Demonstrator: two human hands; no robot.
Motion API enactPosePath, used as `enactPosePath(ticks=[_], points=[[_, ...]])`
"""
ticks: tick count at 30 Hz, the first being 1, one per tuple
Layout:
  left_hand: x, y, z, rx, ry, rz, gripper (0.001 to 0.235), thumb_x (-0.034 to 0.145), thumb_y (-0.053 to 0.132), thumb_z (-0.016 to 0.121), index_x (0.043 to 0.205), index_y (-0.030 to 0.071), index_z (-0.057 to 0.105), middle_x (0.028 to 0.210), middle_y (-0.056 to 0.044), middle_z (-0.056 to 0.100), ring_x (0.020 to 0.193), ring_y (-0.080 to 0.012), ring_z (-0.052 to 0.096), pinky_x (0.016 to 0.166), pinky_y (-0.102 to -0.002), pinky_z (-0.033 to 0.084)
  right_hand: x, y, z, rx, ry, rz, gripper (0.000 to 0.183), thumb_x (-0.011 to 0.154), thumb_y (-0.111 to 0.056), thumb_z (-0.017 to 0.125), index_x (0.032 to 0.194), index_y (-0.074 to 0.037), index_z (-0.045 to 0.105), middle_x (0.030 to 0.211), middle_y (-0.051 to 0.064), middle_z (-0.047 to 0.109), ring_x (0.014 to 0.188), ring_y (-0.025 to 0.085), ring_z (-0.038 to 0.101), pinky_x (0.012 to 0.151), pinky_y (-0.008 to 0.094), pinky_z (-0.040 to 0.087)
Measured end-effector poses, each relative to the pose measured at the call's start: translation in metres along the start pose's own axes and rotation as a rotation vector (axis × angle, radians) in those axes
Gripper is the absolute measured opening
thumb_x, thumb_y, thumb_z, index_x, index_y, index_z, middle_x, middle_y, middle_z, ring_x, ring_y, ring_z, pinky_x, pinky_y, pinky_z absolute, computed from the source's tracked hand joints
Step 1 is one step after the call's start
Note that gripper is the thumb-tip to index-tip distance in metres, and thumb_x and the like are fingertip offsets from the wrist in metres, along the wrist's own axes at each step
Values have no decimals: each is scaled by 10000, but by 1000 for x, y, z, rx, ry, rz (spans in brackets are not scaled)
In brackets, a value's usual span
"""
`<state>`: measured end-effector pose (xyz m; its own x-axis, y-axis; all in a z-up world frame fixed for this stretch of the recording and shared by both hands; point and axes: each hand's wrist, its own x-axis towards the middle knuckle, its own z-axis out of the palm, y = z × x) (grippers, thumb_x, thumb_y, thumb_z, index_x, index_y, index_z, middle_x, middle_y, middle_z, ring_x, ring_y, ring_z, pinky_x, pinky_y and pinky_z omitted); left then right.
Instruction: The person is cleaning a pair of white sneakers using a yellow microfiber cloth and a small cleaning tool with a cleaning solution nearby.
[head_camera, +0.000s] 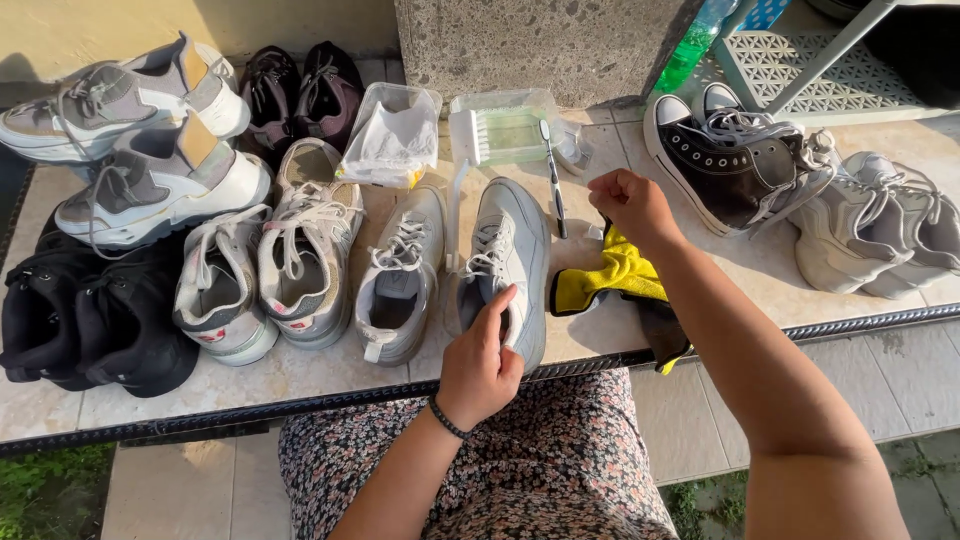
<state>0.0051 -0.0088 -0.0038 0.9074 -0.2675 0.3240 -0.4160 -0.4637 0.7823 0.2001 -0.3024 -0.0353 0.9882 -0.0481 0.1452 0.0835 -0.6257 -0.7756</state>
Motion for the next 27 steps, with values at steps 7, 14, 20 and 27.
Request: enactPosePath(ticks=[7,14,20,27], points=[[-2,0,0,-1,7,-16,781,759,73,439,1536,81,368,1422,-266,538,852,-378,728,628,-432,608,-120,-27,-40,-283,-350,-122,426,724,-240,922,1127,-202,791,1332,143,605,1315,463,497,1096,588,388],[-7,-2,1,-6,6,-15,767,759,92,443,1525,91,403,1387,-243,573,873,-358,721,676,-437,600,-146,44,-16,-228,127,-12,541,685,-90,869,1142,-180,595,1332,127,452,1313,422,442,1095,549,356],[-8,-4,1,-10,24,-1,758,759,90,458,1515,89,414,1372,-239,585,880,-359,719,689,-450,599,-149,50,-10,-245,232,-89,253,764,-128,860,960,-228,734,1230,43,517,1240,312,477,1073,465,365],[-9,-1,2,-10,21,-2,757,763,86,462,1518,87,412,1373,-251,582,879,-374,716,693,-453,592,-136,47,15,-430,114,-149,286,732,-302,850,992,-405,790,1303,19,463,1303,290,367,1149,457,235]])
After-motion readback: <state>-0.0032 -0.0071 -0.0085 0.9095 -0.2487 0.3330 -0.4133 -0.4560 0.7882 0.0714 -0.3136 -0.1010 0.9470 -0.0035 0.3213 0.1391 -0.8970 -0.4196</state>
